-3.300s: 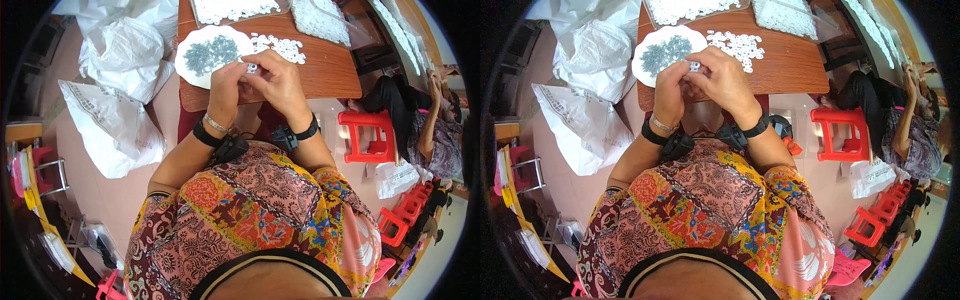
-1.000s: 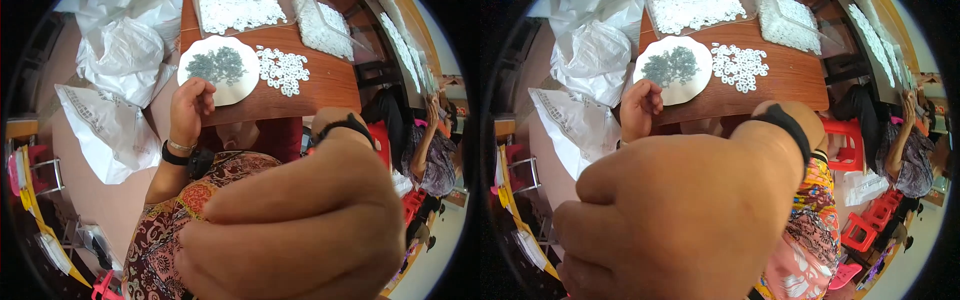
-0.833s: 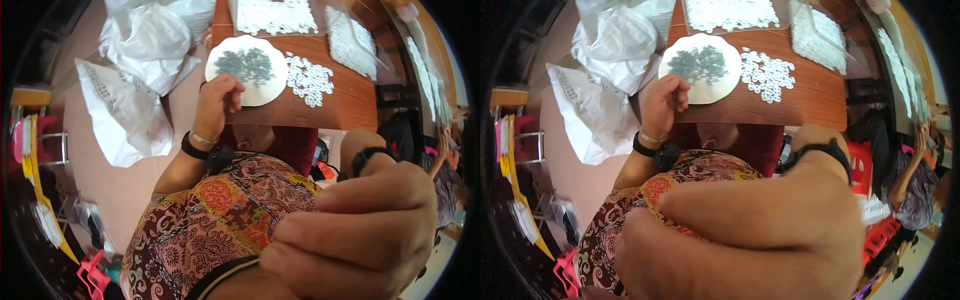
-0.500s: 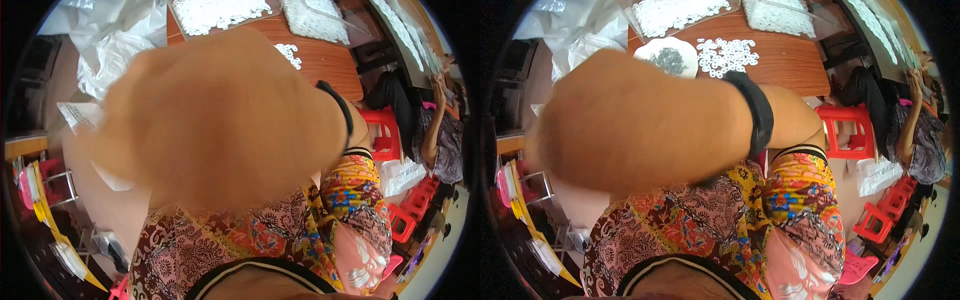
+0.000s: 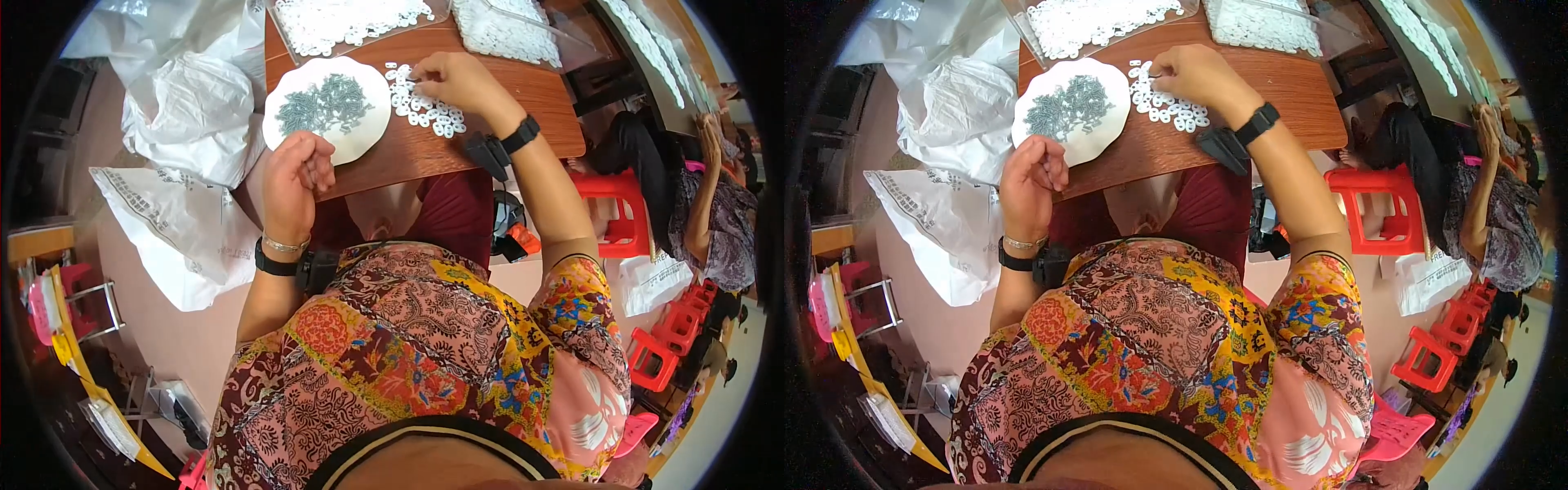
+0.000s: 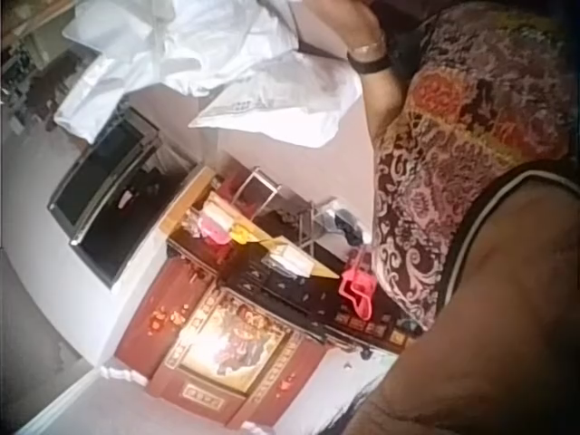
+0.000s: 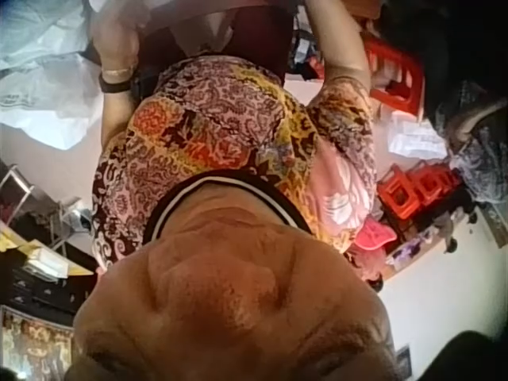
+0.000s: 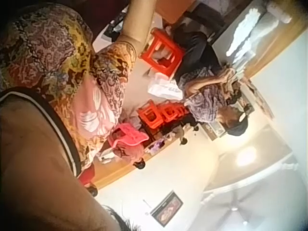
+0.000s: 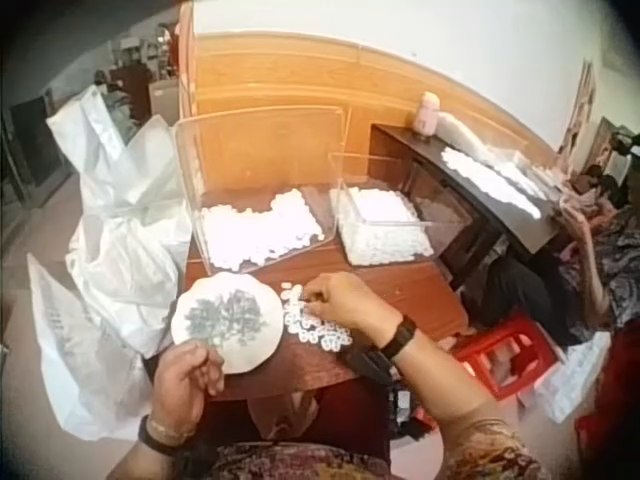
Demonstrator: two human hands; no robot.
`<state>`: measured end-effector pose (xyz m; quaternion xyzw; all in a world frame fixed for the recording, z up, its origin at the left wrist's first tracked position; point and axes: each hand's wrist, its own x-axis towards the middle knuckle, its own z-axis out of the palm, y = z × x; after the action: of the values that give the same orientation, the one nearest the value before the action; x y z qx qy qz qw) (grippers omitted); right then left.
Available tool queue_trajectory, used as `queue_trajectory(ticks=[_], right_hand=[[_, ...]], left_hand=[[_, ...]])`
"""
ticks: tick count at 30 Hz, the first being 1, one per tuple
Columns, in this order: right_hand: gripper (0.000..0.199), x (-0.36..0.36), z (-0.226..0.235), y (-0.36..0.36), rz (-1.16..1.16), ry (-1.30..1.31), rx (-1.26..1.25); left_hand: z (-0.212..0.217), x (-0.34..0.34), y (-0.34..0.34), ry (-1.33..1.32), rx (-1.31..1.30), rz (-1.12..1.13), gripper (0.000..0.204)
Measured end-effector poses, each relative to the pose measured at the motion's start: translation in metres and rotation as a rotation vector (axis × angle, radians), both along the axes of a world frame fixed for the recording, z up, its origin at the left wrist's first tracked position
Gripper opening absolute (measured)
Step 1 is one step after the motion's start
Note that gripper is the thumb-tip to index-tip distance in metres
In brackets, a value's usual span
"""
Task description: The person is manually inserting small green beads into white circular plastic components at a workbench.
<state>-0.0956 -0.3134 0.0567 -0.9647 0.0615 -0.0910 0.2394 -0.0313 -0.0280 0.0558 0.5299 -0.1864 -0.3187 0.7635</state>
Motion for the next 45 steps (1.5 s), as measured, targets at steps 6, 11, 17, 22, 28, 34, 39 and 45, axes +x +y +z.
queue_trajectory(ticks=[6,11,17,22,28,34,39,45], right_hand=[[0.017,0.014,-0.016,0.004,-0.005,0.000,-0.291],[0.012,0.012,-0.017,-0.005,-0.048,-0.077,-0.314],[0.017,0.032,-0.004,0.000,-0.045,-0.101,-0.358],[0.019,0.053,-0.013,-0.007,-0.011,0.021,-0.415],[0.015,0.050,-0.007,-0.014,-0.028,0.073,-0.335],[0.007,0.033,-0.001,-0.014,0.107,-0.031,-0.363],[0.010,0.027,0.002,-0.013,0.094,0.047,-0.398],[0.011,0.029,0.006,-0.007,0.097,-0.012,-0.369]], left_hand=[[0.001,0.001,0.006,0.034,-0.009,0.004,0.027],[0.000,0.002,0.011,0.010,-0.006,0.019,0.027],[-0.002,0.002,0.013,-0.004,0.002,0.031,0.027],[0.000,0.003,0.015,0.002,-0.006,0.038,0.027],[-0.002,0.005,0.018,0.030,-0.011,0.048,0.026],[-0.006,0.004,0.012,0.014,0.004,0.028,0.027],[-0.007,0.002,0.010,0.030,0.000,0.025,0.027],[-0.010,0.004,0.012,0.056,0.005,0.045,0.026]])
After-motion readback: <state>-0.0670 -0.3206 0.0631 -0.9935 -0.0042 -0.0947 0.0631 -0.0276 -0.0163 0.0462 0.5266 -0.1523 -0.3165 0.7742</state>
